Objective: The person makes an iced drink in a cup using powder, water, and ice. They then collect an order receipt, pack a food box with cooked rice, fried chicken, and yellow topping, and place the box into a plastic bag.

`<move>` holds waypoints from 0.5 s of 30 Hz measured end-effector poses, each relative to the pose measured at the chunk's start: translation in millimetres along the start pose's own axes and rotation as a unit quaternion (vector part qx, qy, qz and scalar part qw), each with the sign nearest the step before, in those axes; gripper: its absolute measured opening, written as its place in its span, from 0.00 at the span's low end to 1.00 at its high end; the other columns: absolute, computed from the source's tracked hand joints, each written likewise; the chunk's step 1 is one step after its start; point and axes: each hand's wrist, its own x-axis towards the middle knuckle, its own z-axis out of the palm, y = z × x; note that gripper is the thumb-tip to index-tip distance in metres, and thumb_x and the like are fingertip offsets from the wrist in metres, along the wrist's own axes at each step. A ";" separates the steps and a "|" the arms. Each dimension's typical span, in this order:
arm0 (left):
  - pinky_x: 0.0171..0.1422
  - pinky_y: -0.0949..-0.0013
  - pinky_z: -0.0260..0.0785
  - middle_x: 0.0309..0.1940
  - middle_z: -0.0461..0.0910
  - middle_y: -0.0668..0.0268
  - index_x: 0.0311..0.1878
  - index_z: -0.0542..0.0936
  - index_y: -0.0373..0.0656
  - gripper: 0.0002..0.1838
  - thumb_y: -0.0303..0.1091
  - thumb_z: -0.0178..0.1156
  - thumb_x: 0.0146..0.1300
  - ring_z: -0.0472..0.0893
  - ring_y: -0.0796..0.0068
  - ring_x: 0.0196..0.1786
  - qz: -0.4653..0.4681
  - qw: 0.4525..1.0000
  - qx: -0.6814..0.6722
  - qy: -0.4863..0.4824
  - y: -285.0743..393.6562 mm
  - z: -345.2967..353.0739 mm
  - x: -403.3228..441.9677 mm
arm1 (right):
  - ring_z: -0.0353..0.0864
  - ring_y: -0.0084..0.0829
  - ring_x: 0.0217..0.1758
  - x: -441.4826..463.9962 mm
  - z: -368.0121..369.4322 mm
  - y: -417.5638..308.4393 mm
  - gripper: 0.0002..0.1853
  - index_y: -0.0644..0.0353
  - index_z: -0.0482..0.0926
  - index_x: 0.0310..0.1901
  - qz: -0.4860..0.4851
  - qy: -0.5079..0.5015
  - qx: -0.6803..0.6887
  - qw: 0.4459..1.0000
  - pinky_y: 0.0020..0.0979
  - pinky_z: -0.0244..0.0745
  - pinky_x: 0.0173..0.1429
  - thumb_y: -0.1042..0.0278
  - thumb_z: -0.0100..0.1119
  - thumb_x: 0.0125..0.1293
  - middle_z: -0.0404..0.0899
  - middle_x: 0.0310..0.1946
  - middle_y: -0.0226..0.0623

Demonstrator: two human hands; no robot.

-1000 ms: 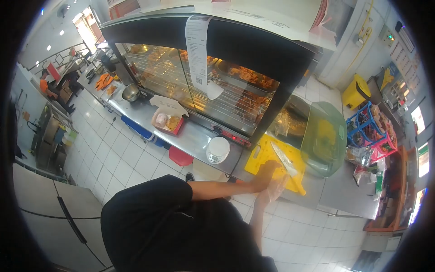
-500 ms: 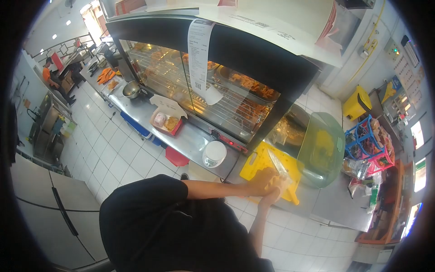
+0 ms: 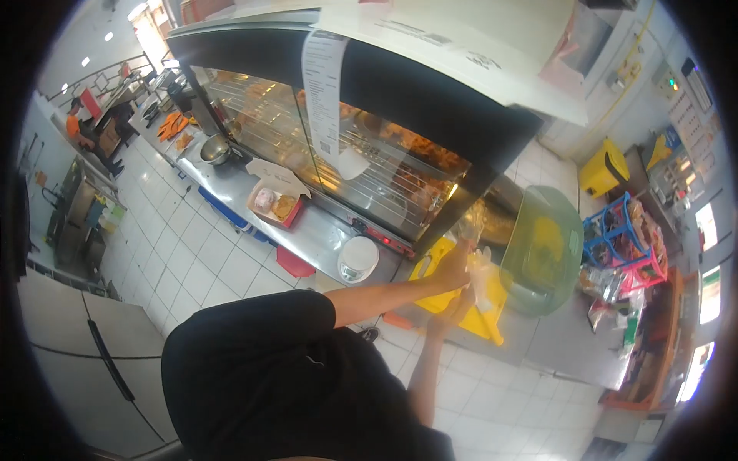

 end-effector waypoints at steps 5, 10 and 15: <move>0.55 0.50 0.74 0.55 0.73 0.45 0.60 0.66 0.38 0.30 0.41 0.68 0.62 0.77 0.42 0.57 -0.115 0.990 0.021 -0.077 -27.3 -1.6 -37.0 | 0.63 0.54 0.76 70.4 3.1 113.3 0.34 0.44 0.47 0.80 0.065 -0.074 0.065 0.993 0.49 0.62 0.76 0.41 0.40 0.80 0.52 0.80 0.47; 0.49 0.58 0.76 0.48 0.80 0.53 0.59 0.72 0.39 0.21 0.37 0.65 0.68 0.83 0.56 0.47 -0.133 0.965 -0.017 -0.227 -58.7 -40.5 -76.8 | 0.82 0.56 0.60 88.8 0.7 62.4 0.34 0.31 0.46 0.79 0.250 -0.052 0.407 0.877 0.49 0.81 0.56 0.32 0.36 0.78 0.68 0.73 0.50; 0.49 0.65 0.75 0.41 0.82 0.61 0.53 0.75 0.39 0.14 0.37 0.62 0.71 0.82 0.71 0.43 -0.130 0.889 -0.056 -0.434 -79.0 -177.1 -128.0 | 0.79 0.51 0.61 87.2 -20.6 27.7 0.37 0.45 0.61 0.75 0.226 0.026 0.545 0.807 0.51 0.73 0.64 0.27 0.32 0.76 0.74 0.67 0.55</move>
